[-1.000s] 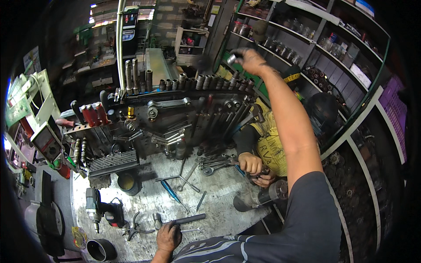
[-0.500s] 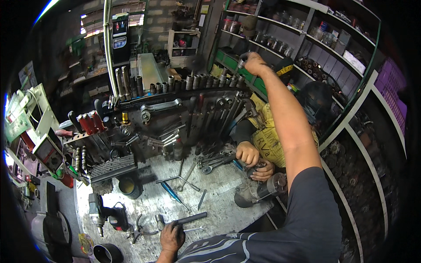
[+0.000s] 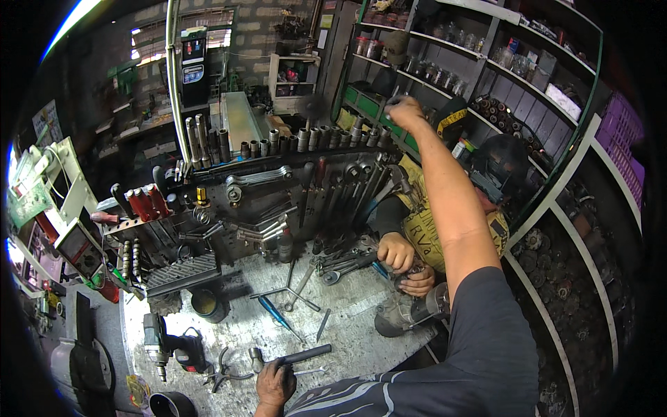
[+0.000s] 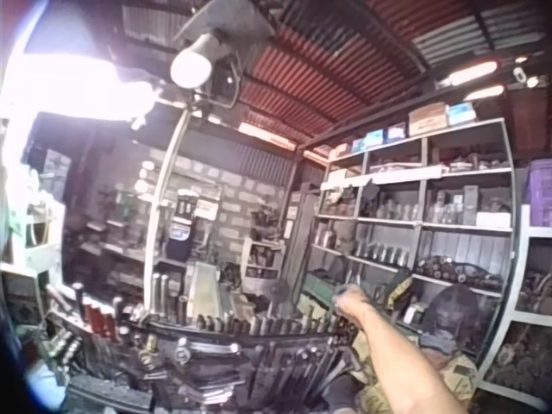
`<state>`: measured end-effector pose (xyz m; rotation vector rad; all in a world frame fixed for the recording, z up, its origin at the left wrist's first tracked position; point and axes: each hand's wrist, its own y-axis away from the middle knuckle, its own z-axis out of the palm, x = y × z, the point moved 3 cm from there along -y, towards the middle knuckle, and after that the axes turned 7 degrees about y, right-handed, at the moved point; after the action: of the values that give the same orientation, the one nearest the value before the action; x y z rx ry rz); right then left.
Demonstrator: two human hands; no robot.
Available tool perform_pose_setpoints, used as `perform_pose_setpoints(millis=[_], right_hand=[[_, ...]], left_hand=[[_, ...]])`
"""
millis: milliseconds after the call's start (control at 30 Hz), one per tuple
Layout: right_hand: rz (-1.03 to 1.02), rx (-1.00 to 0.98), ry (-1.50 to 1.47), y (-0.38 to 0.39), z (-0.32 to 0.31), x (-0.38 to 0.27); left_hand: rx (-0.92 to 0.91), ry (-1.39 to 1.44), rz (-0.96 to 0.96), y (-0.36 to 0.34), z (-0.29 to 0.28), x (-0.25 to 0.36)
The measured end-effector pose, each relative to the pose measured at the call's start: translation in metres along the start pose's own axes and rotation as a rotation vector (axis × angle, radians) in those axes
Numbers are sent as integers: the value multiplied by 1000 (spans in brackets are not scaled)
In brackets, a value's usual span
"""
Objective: The person works at a cluttered workbench in a workshop, handling mechanical parts and tools. They use a hammer and other tools to manipulate components, occasionally wiping the workbench surface.
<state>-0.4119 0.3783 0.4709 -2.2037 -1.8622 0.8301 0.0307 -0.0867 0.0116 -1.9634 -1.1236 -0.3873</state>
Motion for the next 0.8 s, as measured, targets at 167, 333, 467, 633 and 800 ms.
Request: perform_pose_setpoints(millis=[167, 333, 467, 633, 800], right_hand=[[2, 74, 222, 0, -2, -10], [-5, -92, 509, 7, 33, -14], [-10, -102, 486, 16, 23, -26], [-139, -255, 363, 58, -36, -73], [-918, -841, 112, 211, -4, -152]], left_hand=[[-4, -4, 9, -2, -3, 1], [-4, -9, 4, 0, 0, 0], [-31, 10, -19, 3, 1, -3], [29, 193, -136, -9, -9, 2], [33, 738, -457, -90, -15, 35]])
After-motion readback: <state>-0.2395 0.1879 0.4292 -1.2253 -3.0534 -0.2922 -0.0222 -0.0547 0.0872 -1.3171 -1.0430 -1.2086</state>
